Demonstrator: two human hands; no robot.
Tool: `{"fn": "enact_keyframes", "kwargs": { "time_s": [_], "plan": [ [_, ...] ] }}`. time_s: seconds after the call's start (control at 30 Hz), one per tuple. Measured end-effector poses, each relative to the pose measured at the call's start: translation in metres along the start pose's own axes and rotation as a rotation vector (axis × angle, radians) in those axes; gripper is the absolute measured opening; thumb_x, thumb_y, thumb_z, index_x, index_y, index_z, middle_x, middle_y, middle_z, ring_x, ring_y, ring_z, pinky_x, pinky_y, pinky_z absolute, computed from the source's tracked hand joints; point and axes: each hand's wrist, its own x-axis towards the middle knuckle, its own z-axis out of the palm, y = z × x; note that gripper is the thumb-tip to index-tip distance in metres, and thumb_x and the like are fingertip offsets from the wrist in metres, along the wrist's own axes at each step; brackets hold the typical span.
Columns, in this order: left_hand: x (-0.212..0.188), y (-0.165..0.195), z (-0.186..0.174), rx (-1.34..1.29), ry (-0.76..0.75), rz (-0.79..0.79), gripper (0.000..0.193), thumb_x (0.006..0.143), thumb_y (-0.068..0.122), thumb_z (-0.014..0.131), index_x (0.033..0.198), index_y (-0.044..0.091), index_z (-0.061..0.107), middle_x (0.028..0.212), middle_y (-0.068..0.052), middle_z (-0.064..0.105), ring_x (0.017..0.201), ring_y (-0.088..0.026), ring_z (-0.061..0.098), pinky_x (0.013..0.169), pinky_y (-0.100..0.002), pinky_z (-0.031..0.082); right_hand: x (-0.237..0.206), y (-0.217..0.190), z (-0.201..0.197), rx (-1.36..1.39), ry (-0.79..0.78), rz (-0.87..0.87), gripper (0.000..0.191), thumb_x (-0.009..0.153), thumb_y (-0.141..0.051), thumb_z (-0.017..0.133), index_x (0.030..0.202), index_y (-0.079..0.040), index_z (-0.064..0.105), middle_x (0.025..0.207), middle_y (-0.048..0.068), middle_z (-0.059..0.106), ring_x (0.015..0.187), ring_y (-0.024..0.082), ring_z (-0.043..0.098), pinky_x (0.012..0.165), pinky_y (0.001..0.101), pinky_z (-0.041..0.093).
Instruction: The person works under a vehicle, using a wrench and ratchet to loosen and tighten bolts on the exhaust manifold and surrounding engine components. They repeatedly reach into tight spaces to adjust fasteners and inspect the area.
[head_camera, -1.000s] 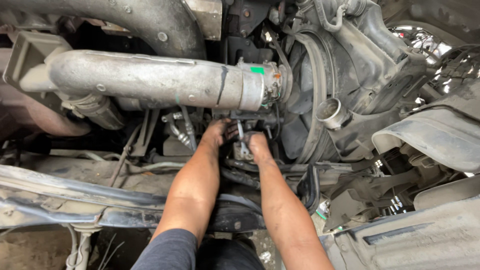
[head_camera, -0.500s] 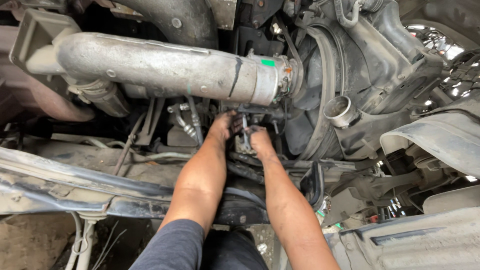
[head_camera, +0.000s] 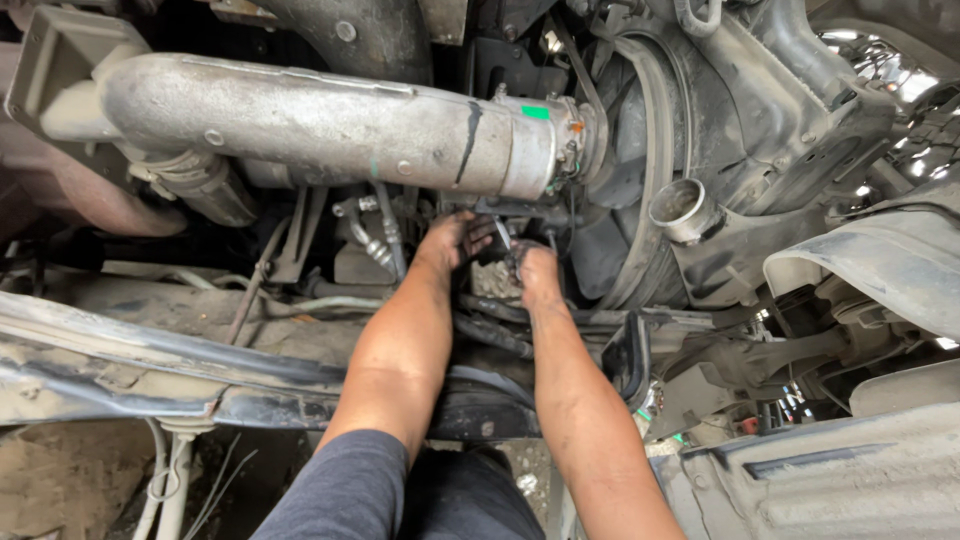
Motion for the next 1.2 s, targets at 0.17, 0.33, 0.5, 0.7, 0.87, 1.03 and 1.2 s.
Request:
{"fn": "enact_keyframes", "kwargs": {
  "time_s": [0.17,0.33,0.5,0.7,0.87,1.03,1.2],
  "plan": [
    [0.007,0.001,-0.001,0.084,0.066,0.019,0.026,0.1,0.014,0.049,0.123,0.004,0.056,0.125,-0.02,0.071,0.112,-0.036,0.071,0.079,-0.045,0.059,0.002,0.007,0.005,-0.241,0.007,-0.269,0.014,0.087,-0.011,0.071,0.077,-0.002,0.075,0.069,0.002,0.065,0.059,0.011,0.053,0.053,0.0333,0.041],
    [0.015,-0.005,-0.008,-0.004,0.058,0.004,0.024,0.102,0.021,0.049,0.119,0.006,0.059,0.11,-0.013,0.074,0.095,-0.03,0.073,0.075,-0.045,0.062,-0.013,-0.008,0.017,-0.309,-0.084,-0.157,0.016,0.091,-0.012,0.069,0.081,-0.002,0.075,0.068,0.005,0.064,0.055,0.015,0.053,0.049,0.0338,0.039],
    [0.02,-0.003,-0.013,0.115,-0.041,0.087,0.023,0.104,0.023,0.053,0.114,0.006,0.064,0.097,-0.015,0.068,0.081,-0.033,0.064,0.065,-0.05,0.054,-0.046,-0.021,0.047,-0.173,-0.333,0.08,0.011,0.092,-0.013,0.062,0.093,-0.011,0.073,0.078,0.005,0.072,0.06,0.016,0.066,0.048,0.0302,0.048],
    [0.011,-0.002,-0.012,-0.086,-0.089,-0.045,0.03,0.102,0.024,0.043,0.119,0.003,0.058,0.118,-0.015,0.07,0.102,-0.034,0.069,0.082,-0.054,0.059,-0.031,-0.019,0.033,0.047,-0.23,0.092,0.015,0.089,-0.01,0.062,0.09,-0.004,0.076,0.079,0.007,0.072,0.061,0.018,0.064,0.054,0.0339,0.051],
    [0.006,-0.002,-0.004,-0.059,-0.064,-0.006,0.028,0.102,0.017,0.045,0.125,0.004,0.055,0.129,-0.02,0.069,0.116,-0.036,0.069,0.084,-0.046,0.058,0.004,-0.001,-0.001,0.167,0.184,-0.041,0.011,0.081,-0.011,0.062,0.076,-0.005,0.07,0.065,0.005,0.061,0.053,0.019,0.052,0.047,0.037,0.038],
    [0.006,-0.005,-0.003,0.073,0.045,-0.011,0.029,0.103,0.02,0.049,0.124,0.005,0.061,0.125,-0.018,0.071,0.111,-0.035,0.071,0.083,-0.044,0.058,0.001,0.009,-0.003,-0.079,0.078,-0.219,0.013,0.084,-0.009,0.064,0.074,-0.001,0.069,0.068,0.002,0.06,0.058,0.014,0.049,0.049,0.0361,0.037],
    [0.015,-0.007,-0.009,-0.099,0.026,-0.004,0.02,0.104,0.02,0.049,0.115,0.008,0.06,0.112,-0.013,0.071,0.092,-0.029,0.072,0.08,-0.047,0.061,-0.027,-0.012,0.019,-0.134,-0.222,-0.049,0.013,0.087,-0.008,0.061,0.091,-0.003,0.074,0.076,0.005,0.07,0.061,0.017,0.062,0.051,0.0314,0.048]
  ]
}}
